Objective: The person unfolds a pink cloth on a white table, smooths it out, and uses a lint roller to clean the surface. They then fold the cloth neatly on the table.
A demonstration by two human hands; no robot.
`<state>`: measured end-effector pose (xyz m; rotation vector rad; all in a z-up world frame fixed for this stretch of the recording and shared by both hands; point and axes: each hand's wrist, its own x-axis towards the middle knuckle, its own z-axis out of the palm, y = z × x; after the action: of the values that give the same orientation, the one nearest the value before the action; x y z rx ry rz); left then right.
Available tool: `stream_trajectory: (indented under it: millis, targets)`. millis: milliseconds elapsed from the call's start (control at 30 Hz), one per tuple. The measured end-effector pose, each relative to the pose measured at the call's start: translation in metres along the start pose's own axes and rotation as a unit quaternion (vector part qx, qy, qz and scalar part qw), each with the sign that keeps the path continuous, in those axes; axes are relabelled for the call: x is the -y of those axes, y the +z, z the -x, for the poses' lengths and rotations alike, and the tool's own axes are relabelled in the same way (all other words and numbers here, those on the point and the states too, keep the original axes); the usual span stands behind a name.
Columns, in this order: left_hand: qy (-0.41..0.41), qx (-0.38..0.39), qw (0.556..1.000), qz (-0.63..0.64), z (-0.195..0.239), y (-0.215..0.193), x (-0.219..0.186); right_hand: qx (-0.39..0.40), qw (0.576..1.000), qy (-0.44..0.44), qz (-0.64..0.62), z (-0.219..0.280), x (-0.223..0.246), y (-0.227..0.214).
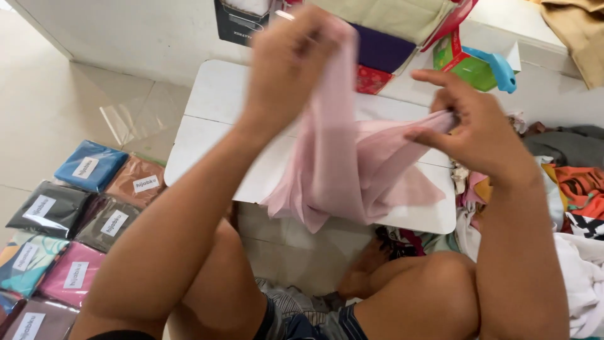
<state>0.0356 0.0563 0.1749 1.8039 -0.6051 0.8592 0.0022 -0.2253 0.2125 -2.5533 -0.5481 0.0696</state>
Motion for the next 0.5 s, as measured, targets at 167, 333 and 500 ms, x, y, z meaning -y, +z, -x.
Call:
stream_trajectory:
  millis: [167,333,500]
  targets:
    - [-0.069,-0.131,0.988,-0.050,0.006,-0.091,0.092,-0.050,0.983,0.087,0.153,0.042,-0.086,-0.034]
    - [-0.092,-0.116,0.979,-0.141,0.024,-0.158,0.091,-0.122,0.992,0.023,0.037,0.108,-0.223,-0.047]
    - [-0.063,-0.147,0.962,-0.220,0.036,-0.183,0.099,-0.064,0.966,0.062,0.243,0.124,-0.198,-0.054]
